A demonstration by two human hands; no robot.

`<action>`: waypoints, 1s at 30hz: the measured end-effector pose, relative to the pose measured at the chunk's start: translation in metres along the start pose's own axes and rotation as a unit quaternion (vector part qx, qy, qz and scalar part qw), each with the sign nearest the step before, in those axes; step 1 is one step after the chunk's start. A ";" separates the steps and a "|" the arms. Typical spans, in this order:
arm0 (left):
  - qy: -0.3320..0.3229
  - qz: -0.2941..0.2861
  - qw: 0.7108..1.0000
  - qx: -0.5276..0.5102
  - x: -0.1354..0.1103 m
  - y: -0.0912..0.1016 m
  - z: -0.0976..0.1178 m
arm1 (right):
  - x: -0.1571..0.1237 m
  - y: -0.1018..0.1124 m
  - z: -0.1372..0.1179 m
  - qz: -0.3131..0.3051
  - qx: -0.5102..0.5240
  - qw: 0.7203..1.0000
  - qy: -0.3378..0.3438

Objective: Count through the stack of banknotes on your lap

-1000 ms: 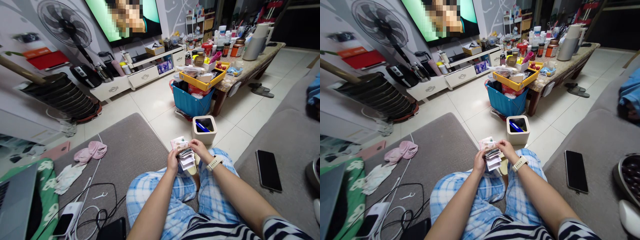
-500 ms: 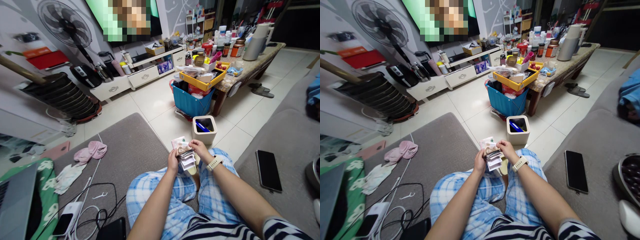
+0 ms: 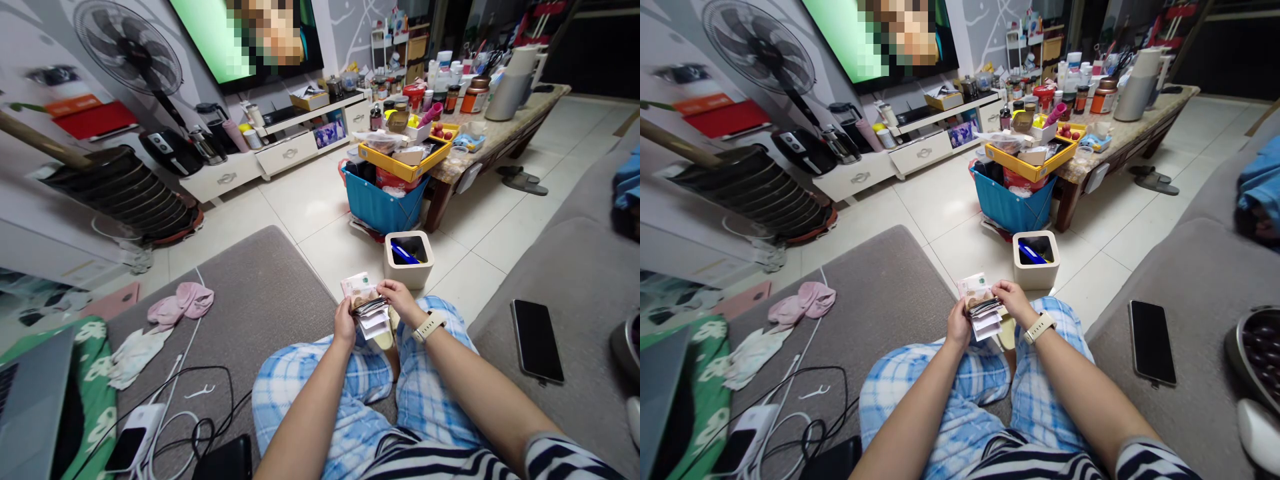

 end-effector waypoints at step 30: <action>-0.016 -0.008 1.000 0.017 0.002 0.004 0.000 | -0.002 0.001 -0.006 0.004 -0.012 1.000 0.024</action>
Point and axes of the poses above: each hand's wrist, its own x-axis towards the middle knuckle, its own y-axis out of the back of the hand, z = x × y, the point moved 6 cm from there along x, towards the middle knuckle, and after that the axes turned 8 degrees about -x, right-handed, at the moved point
